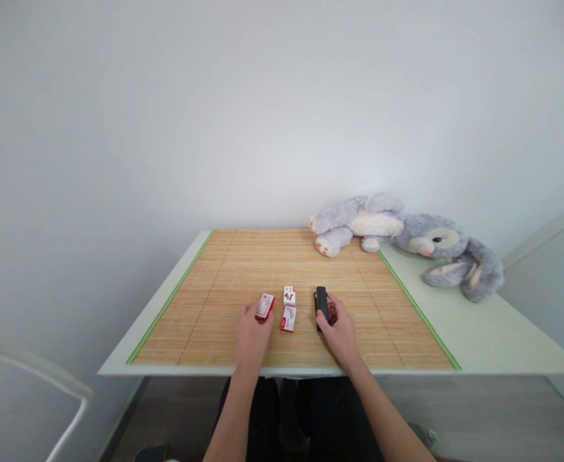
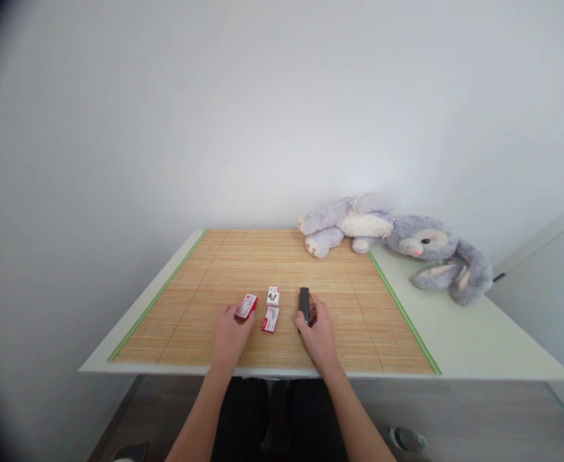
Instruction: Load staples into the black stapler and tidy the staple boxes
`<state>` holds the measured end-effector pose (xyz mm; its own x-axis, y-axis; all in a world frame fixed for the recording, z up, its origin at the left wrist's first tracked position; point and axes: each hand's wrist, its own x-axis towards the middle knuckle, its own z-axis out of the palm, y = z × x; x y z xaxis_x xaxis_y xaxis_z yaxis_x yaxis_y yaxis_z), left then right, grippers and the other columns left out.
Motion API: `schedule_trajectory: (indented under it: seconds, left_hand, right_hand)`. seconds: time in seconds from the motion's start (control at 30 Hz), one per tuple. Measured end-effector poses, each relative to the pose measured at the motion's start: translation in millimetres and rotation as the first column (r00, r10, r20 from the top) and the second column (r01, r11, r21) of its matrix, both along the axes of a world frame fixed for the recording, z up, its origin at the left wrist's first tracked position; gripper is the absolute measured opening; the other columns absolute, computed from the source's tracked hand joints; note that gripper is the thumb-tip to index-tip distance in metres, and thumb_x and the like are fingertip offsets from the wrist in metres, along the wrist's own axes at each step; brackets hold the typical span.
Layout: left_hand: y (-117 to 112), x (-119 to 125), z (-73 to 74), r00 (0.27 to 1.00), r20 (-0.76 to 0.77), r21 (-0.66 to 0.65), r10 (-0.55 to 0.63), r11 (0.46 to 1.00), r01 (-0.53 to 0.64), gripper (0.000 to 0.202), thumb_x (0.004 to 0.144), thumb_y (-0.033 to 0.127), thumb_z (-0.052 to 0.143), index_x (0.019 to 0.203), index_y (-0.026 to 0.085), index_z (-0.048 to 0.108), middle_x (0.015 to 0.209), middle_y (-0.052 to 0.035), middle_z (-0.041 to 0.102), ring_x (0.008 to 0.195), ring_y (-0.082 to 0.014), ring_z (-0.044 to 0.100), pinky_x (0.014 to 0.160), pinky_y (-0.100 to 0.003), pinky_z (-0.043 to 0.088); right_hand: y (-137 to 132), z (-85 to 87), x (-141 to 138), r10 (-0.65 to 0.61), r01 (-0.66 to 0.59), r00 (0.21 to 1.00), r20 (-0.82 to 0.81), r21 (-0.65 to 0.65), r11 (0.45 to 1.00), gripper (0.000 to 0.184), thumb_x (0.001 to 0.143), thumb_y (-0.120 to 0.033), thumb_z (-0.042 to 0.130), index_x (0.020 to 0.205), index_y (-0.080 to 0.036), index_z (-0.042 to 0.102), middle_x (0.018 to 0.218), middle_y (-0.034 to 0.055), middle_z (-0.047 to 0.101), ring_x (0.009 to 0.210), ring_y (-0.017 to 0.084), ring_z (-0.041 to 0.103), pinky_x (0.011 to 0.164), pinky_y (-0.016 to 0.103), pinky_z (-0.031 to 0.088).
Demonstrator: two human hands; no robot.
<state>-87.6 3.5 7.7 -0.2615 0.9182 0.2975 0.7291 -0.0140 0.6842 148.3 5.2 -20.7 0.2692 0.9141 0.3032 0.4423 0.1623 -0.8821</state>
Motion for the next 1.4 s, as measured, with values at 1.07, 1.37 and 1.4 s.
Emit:
schedule_trajectory:
  seconds: [1.07,1.37,1.4]
  left_hand:
    - [-51.6,22.7,13.8,0.951,-0.296,0.033,0.090,0.996,-0.084,0.039,0.100,0.041,0.050,0.134,0.030,0.065,0.127,-0.0117,0.058,0.119,-0.0306,0.053,0.105,-0.047,0.040]
    - [-29.7,62.0,15.2,0.947,-0.318,-0.033,-0.052,0.999,0.043,0.051,0.100,0.045,0.050,0.149,0.031,0.052,0.129,-0.0128,0.058,0.121,-0.0331,0.052,0.102,-0.049,0.040]
    - [-31.9,60.3,13.0,0.949,-0.314,-0.029,-0.035,0.999,0.027,0.053,0.098,0.045,0.052,0.150,0.030,0.051,0.131,-0.0130,0.058,0.123,-0.0336,0.051,0.102,-0.049,0.040]
  right_hand:
    - [-1.2,4.2,-2.0,0.000,-0.002,0.997,-0.081,-0.026,1.000,0.062,0.086,-0.042,0.066,0.141,-0.017,0.055,0.094,0.0046,0.068,0.073,0.019,0.060,0.069,0.034,0.052]
    - [-2.0,7.9,-5.1,-0.027,0.027,0.997,-0.072,-0.005,1.000,0.061,0.085,-0.044,0.066,0.139,-0.018,0.056,0.095,0.0054,0.068,0.072,0.020,0.060,0.069,0.036,0.053]
    - [-2.1,8.3,-6.1,-0.032,0.033,0.998,-0.053,0.007,0.999,0.061,0.085,-0.044,0.066,0.139,-0.018,0.056,0.097,0.0058,0.067,0.074,0.020,0.060,0.070,0.036,0.053]
